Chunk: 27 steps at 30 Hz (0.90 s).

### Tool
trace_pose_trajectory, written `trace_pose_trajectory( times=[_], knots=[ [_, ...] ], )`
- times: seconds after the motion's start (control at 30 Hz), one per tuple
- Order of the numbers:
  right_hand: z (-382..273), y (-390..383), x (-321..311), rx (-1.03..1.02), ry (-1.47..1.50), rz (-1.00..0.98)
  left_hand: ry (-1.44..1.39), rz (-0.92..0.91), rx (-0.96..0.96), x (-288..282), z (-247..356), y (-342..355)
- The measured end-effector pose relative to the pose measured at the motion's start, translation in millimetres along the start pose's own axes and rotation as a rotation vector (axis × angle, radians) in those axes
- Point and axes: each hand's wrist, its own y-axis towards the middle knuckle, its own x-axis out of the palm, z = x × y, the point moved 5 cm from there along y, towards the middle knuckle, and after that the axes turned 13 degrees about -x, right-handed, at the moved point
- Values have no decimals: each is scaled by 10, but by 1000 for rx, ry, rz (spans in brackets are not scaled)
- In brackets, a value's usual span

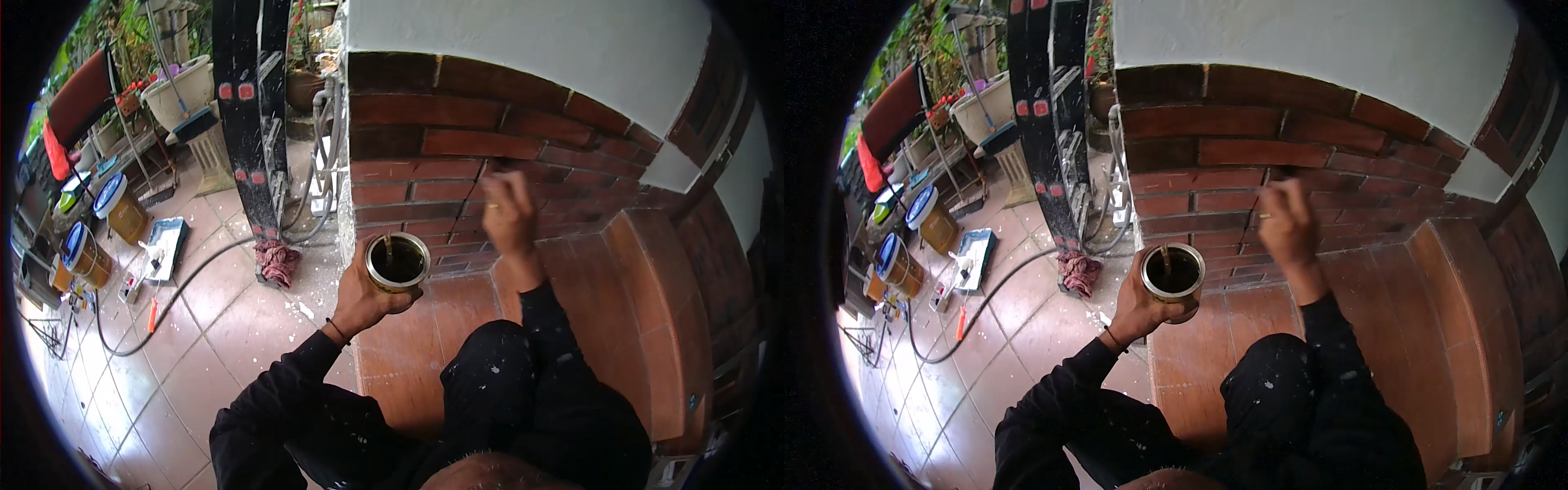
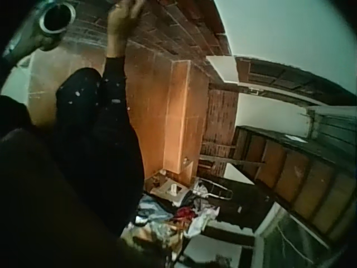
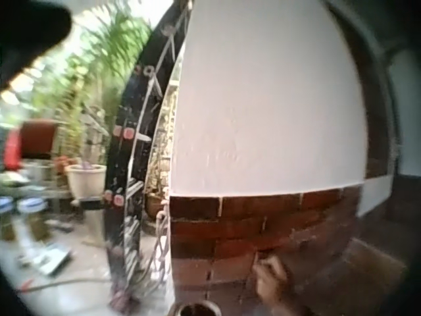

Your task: The recorder is using a paintbrush to apply a dark stain or paint to a red brick wall.

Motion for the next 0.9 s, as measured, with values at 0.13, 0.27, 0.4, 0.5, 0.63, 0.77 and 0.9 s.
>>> trace_pose_trajectory(
  times=[0.13,0.27,0.4,0.5,0.63,0.77,0.9],
  knots=[
    [-445,323,100,-17,414,117,10,-10,-36,61,10,24],
    [-60,151,24,100,482,259,-5,-3,-65,49,-13,21],
    [827,-474,-286,334,258,405,-33,0,-45,104,-124,97],
    [999,-595,-524,357,24,357,-32,6,-39,48,-97,74],
    [814,-513,-484,248,-189,181,-3,-15,-47,102,38,80],
    [56,-144,-35,87,230,215,70,50,91,101,24,74],
    [4,220,-352,-5,282,393,2,-12,-18,151,-12,86]
  ],
)
